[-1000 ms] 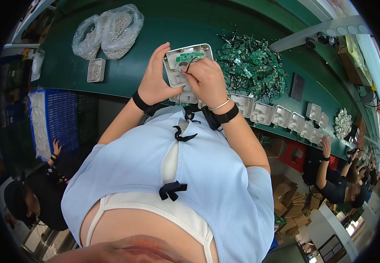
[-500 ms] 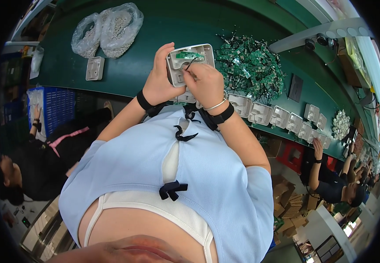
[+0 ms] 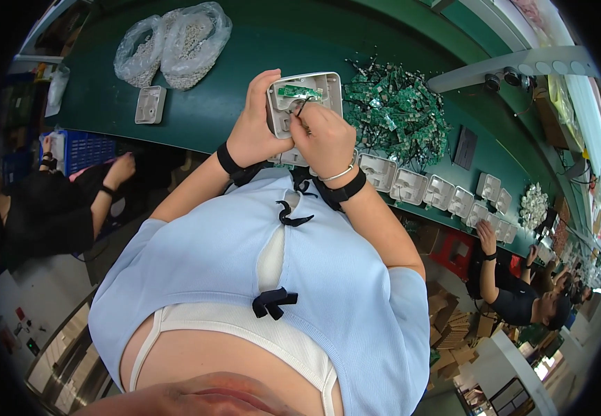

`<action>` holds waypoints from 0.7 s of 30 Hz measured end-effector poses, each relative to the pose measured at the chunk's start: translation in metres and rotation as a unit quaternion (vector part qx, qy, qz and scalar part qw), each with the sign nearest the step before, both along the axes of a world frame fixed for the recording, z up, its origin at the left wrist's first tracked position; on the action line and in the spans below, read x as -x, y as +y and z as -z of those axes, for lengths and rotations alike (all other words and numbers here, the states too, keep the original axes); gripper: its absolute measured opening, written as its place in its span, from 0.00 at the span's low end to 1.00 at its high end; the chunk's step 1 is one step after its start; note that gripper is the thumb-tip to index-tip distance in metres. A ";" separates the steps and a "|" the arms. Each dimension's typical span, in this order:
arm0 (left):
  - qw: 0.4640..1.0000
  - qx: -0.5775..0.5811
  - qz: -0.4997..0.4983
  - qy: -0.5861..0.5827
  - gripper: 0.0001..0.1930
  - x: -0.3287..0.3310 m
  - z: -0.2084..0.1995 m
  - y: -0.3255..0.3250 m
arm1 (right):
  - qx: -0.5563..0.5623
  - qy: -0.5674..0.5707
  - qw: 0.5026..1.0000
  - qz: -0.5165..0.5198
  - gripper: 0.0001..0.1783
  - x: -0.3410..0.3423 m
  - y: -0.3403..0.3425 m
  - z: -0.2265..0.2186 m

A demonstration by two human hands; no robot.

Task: The person picks up a plastic housing and a circuit board, fits the board into the housing, and presses it into place. They then pick up a wire, tuck it into the housing, and place the assembled unit on the table before repeating the process.

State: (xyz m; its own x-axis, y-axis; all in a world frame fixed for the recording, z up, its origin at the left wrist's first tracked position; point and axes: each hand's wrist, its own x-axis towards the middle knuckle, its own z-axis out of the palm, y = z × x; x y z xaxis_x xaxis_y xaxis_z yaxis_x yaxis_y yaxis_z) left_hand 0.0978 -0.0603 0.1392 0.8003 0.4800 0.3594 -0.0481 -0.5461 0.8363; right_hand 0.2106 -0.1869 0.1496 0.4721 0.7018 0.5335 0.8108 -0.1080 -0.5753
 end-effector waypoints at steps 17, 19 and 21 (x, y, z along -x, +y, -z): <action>0.999 0.037 0.018 0.005 0.50 0.004 -0.004 0.000 | 0.013 -0.047 0.999 -0.019 0.06 -0.001 -0.001 -0.001; 0.999 0.034 0.014 0.006 0.50 0.004 -0.002 0.001 | 0.015 -0.017 1.000 -0.013 0.06 -0.002 -0.003 0.002; 0.999 0.032 0.018 0.004 0.50 0.004 -0.001 0.002 | 0.010 -0.016 1.000 -0.014 0.06 -0.002 -0.004 0.004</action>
